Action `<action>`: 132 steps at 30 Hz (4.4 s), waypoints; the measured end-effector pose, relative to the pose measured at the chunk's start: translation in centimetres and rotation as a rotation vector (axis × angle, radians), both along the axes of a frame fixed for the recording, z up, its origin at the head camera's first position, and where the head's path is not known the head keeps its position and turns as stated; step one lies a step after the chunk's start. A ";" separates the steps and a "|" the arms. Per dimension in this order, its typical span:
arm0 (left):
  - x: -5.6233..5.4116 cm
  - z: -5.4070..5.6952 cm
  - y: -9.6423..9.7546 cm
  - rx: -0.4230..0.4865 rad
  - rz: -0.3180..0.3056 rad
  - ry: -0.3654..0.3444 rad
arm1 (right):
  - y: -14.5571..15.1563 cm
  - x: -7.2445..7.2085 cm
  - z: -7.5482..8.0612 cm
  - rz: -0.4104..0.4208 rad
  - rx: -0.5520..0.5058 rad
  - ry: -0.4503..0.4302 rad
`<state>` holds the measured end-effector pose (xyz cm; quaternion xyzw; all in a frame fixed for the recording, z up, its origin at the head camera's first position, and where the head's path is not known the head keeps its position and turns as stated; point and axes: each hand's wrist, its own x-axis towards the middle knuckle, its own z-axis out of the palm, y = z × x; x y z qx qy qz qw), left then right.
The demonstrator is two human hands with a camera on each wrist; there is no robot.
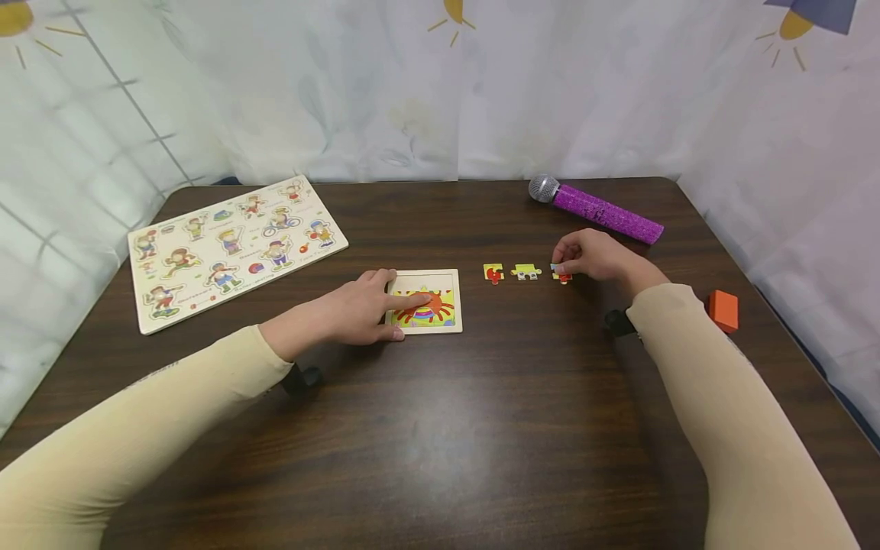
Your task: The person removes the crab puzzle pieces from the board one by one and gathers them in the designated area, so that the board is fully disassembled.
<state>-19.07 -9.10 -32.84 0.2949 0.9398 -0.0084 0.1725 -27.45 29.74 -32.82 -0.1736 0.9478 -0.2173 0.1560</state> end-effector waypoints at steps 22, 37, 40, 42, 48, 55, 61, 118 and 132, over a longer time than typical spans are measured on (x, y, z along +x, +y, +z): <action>0.0 0.0 -0.1 -0.005 -0.011 0.006 | -0.4 0.3 0.7 -0.030 -0.012 0.000; -0.2 -0.2 -0.2 0.010 -0.005 -0.006 | -10.8 1.4 0.8 0.200 -0.010 0.083; -0.2 -0.2 -0.2 0.015 -0.007 -0.005 | -13.1 1.9 0.7 0.266 -0.008 0.075; -0.2 -0.2 -0.2 0.022 -0.010 0.000 | -14.3 2.2 0.7 0.301 -0.003 0.070; -0.1 -0.1 -0.5 0.052 0.000 -0.037 | -15.7 2.5 0.1 0.329 0.046 0.077; -0.1 -0.1 -1.3 0.052 -0.038 -0.085 | -16.1 2.8 -0.1 0.317 0.059 0.068; 0.1 -0.3 -1.2 0.033 -0.041 -0.084 | -16.9 3.1 -0.2 0.348 0.052 0.095; 0.0 -0.3 -1.1 0.037 -0.019 -0.093 | -16.3 2.2 1.8 0.143 -0.233 0.049; 0.0 -0.4 -1.2 0.031 -0.016 -0.076 | -8.2 2.4 0.4 0.079 -0.079 -0.032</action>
